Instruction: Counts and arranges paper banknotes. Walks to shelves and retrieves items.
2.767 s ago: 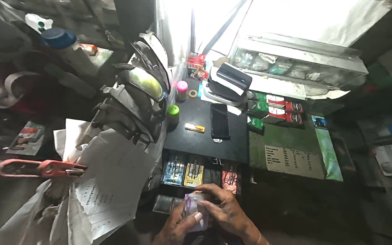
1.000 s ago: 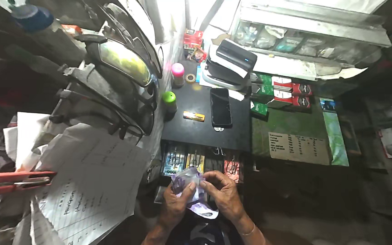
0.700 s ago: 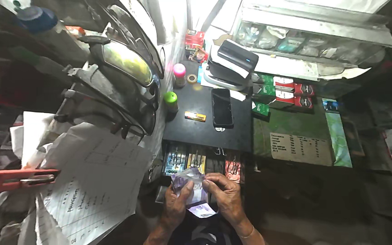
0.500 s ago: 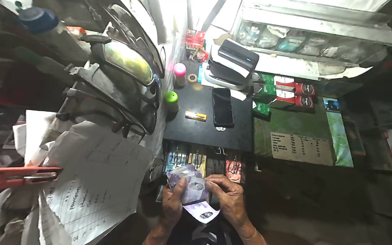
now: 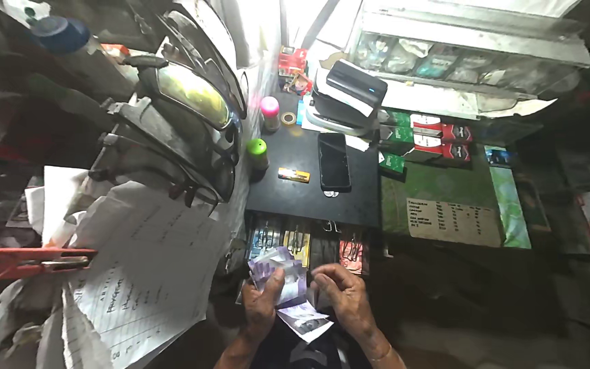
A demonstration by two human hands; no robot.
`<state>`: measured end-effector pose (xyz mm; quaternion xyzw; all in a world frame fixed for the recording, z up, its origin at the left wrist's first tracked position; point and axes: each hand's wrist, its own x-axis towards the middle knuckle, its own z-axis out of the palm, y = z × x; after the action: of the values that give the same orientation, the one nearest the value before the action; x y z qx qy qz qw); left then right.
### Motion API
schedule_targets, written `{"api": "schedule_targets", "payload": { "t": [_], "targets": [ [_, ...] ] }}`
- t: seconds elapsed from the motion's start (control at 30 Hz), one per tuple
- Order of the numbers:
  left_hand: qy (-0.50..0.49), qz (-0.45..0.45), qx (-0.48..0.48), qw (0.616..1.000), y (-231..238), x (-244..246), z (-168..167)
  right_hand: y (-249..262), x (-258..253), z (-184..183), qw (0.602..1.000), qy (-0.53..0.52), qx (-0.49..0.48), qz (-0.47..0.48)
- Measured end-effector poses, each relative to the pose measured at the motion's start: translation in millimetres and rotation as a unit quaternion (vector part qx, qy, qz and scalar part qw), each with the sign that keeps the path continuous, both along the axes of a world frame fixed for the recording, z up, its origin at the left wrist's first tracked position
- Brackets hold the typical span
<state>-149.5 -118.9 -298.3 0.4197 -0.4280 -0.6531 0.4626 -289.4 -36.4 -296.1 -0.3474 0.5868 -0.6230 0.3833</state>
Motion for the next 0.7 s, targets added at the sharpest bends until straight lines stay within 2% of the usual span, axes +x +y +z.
{"api": "schedule_targets", "payload": {
  "t": [0.07,0.17,0.4,0.5,0.7],
  "targets": [
    [0.005,-0.027,-0.007,1.0,3.5,0.6,0.1,-11.6,0.7,5.2,0.999,-0.019,0.032,-0.01],
    [0.014,-0.042,-0.022,0.999,5.8,1.1,-1.3,-17.7,3.0,5.1,1.0,-0.024,0.017,-0.001],
    [0.016,0.032,0.0,0.999,1.8,0.8,-0.4,-7.1,4.7,-3.8,0.999,0.0,-0.042,-0.024],
    [0.006,0.027,0.001,1.0,-1.9,3.6,-5.0,0.5,2.7,-7.0,0.996,-0.024,-0.086,-0.001],
    [0.065,-0.022,0.028,0.997,-5.0,6.8,-12.4,15.5,-1.0,-10.7,0.992,-0.019,-0.109,0.062]
  ]
}}
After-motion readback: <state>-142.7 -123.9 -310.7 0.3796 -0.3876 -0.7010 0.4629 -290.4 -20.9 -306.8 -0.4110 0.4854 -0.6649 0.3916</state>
